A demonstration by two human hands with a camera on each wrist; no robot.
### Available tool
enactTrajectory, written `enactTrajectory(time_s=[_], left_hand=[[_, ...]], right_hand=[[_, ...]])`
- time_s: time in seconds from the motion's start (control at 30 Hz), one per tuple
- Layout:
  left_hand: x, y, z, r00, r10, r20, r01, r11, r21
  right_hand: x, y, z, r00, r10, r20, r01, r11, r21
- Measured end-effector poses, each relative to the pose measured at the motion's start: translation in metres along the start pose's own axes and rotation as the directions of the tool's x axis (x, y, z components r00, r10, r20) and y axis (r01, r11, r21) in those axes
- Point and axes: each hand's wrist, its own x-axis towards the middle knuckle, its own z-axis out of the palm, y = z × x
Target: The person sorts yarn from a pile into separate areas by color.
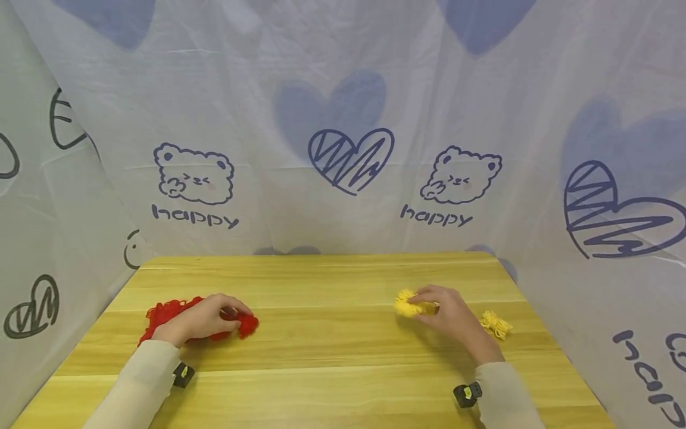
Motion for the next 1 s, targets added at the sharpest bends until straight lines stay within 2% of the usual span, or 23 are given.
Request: enactTrajectory(time_s=[0.27,0.53,0.8,1.0], left_hand=[[-0.002,-0.002,0.002,1.0,-0.015,0.004,0.015,1.0,-0.011],[0.0,0.002,-0.002,0.999,-0.031,0.009,0.031,0.999,-0.016],[-0.002,0.004,-0.003,0.999,-0.04,0.002,0.04,0.999,-0.02],[-0.003,0.005,-0.002,0.998,-0.055,-0.01,0.055,0.998,-0.022]], right_hand=[[-0.013,0.007,-0.009,0.998,0.038,0.056,-0.038,0.999,-0.006],[-0.026,0.021,-0.012,0.997,0.051,0.053,-0.048,0.998,-0.05],[-0.029,0.025,-0.013,0.999,0.013,0.029,-0.012,0.999,-0.053],[-0.032,0.026,-0.012,0.999,0.004,0.042,-0.001,0.998,-0.063]])
